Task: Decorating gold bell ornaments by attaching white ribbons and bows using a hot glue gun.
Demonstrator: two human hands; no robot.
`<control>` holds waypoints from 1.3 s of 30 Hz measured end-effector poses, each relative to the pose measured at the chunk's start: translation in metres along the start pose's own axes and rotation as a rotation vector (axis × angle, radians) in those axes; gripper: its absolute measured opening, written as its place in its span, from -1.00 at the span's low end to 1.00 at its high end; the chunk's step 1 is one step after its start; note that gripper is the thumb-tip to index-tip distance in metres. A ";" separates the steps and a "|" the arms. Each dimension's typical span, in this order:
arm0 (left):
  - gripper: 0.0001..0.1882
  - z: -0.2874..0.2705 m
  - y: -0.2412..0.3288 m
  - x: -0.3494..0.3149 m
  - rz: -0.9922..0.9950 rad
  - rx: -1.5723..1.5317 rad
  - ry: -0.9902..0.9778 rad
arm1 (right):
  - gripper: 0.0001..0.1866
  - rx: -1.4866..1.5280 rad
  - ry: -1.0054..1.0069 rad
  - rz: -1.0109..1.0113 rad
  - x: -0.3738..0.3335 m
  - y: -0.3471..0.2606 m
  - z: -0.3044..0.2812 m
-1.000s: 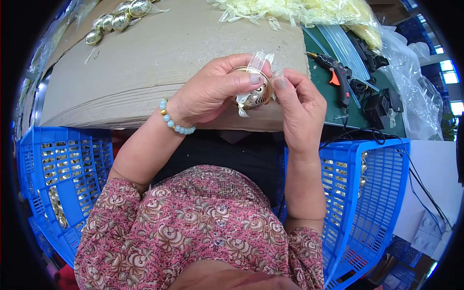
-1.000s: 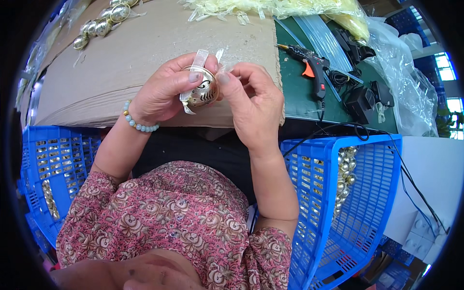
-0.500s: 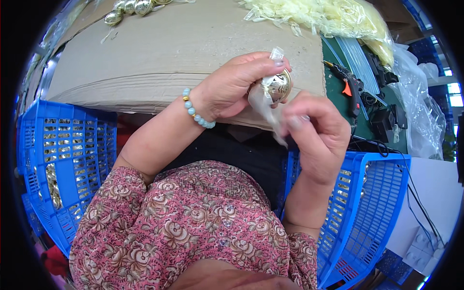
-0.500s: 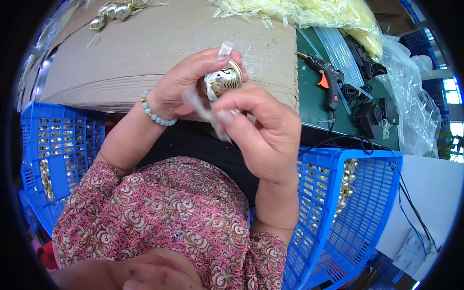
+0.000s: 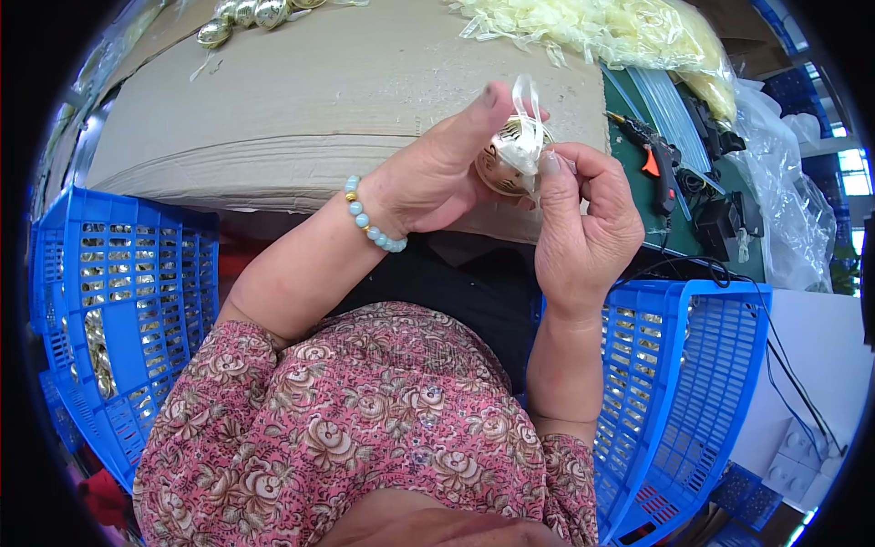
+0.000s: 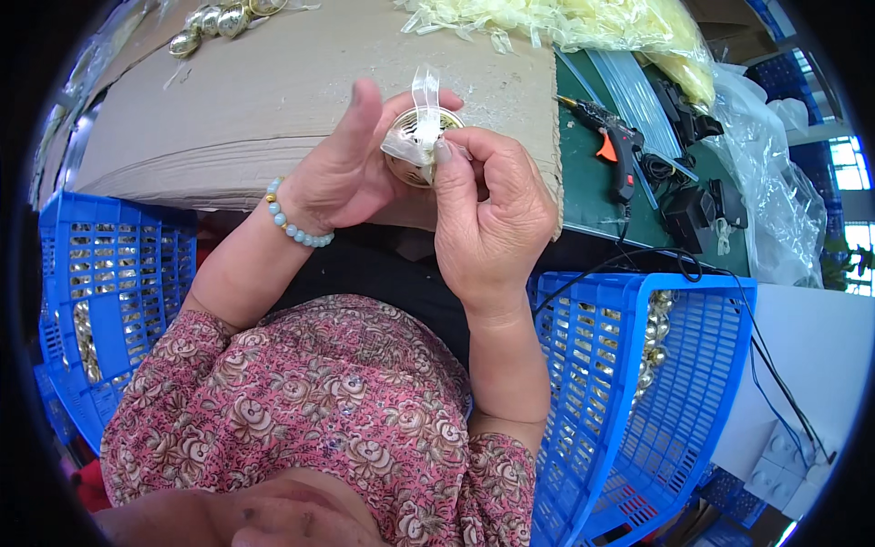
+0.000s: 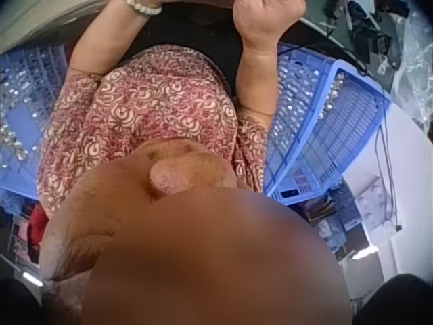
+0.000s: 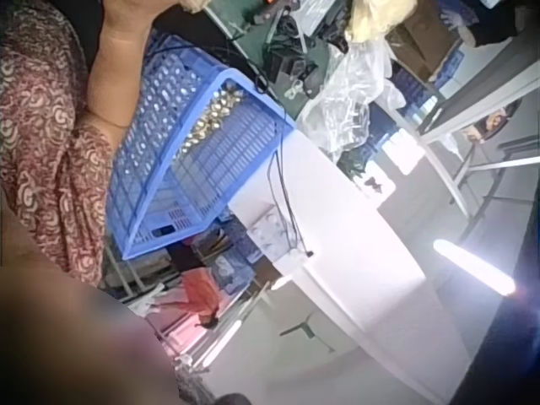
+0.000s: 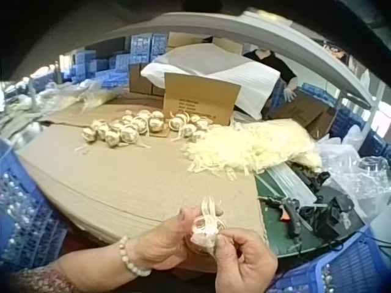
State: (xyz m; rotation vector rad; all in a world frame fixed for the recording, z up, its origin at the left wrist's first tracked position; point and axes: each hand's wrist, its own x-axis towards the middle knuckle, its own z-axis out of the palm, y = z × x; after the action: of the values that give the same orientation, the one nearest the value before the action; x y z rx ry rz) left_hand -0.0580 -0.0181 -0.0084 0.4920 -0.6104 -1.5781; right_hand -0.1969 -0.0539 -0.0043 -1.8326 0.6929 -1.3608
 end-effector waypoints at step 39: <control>-0.72 -0.002 -0.004 0.018 0.089 0.161 0.212 | -0.85 0.412 0.163 0.270 0.008 0.026 0.010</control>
State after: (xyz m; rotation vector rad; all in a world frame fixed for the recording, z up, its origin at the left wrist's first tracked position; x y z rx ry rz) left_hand -0.0613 -0.0365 -0.0115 0.7335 -0.5910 -1.3778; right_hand -0.1846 -0.0730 -0.0231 -1.2681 0.6572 -1.3623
